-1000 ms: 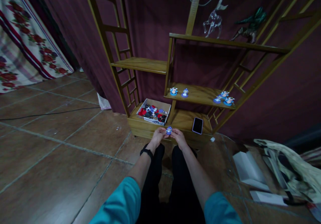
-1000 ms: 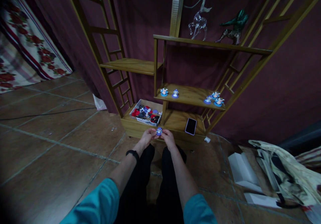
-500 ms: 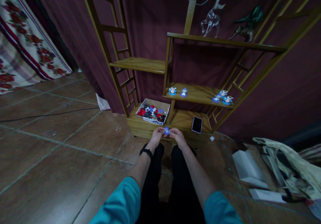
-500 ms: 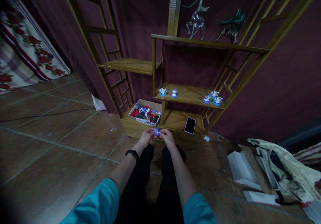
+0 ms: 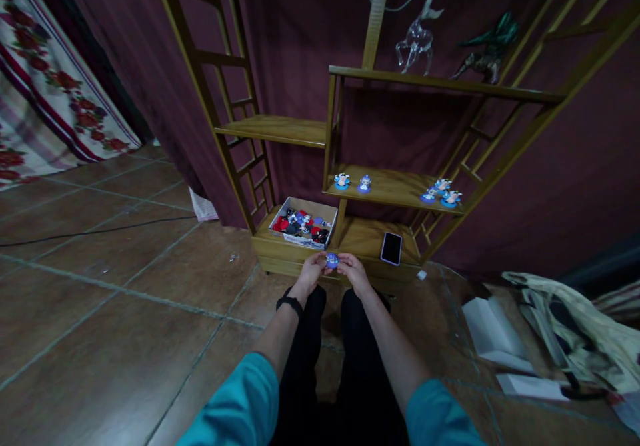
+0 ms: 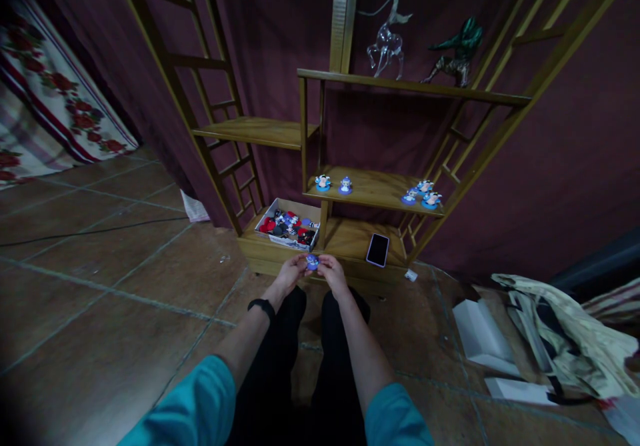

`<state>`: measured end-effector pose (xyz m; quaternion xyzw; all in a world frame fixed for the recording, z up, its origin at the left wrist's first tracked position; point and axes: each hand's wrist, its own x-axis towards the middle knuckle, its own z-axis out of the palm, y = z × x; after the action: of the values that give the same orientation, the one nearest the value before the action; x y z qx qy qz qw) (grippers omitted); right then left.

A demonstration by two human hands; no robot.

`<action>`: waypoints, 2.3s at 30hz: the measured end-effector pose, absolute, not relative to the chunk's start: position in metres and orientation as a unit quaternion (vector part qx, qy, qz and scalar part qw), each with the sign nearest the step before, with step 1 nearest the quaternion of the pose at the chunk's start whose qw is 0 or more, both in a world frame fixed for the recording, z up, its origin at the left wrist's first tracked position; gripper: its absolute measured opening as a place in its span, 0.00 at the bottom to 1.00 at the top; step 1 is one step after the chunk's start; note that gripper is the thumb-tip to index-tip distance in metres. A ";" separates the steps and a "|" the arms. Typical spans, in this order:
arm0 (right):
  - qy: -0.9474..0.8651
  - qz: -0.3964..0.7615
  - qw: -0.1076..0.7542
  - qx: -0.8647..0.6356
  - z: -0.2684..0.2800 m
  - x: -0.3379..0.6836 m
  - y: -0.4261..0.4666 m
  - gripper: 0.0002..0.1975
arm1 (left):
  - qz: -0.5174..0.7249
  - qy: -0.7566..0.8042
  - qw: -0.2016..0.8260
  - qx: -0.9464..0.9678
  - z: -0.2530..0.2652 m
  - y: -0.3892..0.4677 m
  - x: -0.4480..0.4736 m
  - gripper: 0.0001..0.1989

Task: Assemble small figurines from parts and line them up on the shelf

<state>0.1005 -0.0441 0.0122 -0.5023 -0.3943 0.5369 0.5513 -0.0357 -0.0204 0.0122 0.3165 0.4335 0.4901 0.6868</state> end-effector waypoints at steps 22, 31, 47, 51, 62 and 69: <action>-0.359 0.547 0.558 -0.511 0.003 0.102 -0.038 0.16 | 0.444 0.382 0.744 0.321 0.021 -0.023 -0.040 0.17; -0.363 0.545 0.554 -0.514 0.003 0.103 -0.038 0.13 | 0.443 0.402 0.729 0.334 0.021 -0.024 -0.038 0.09; -0.385 0.552 0.540 -0.506 0.015 0.099 -0.046 0.20 | 0.469 0.395 0.727 0.309 0.015 -0.023 -0.037 0.15; -0.378 0.547 0.545 -0.510 0.011 0.100 -0.043 0.19 | 0.452 0.395 0.732 0.323 0.016 -0.023 -0.038 0.15; -0.346 0.550 0.552 -0.522 0.010 0.102 -0.041 0.16 | 0.426 0.408 0.724 0.357 0.020 -0.024 -0.037 0.07; -0.356 0.555 0.554 -0.508 0.011 0.102 -0.044 0.19 | 0.443 0.406 0.720 0.347 0.021 -0.024 -0.038 0.06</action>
<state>0.1017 -0.0442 0.0114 -0.5076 -0.3561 0.5553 0.5543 -0.0377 -0.0241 0.0211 0.3471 0.4060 0.4431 0.7200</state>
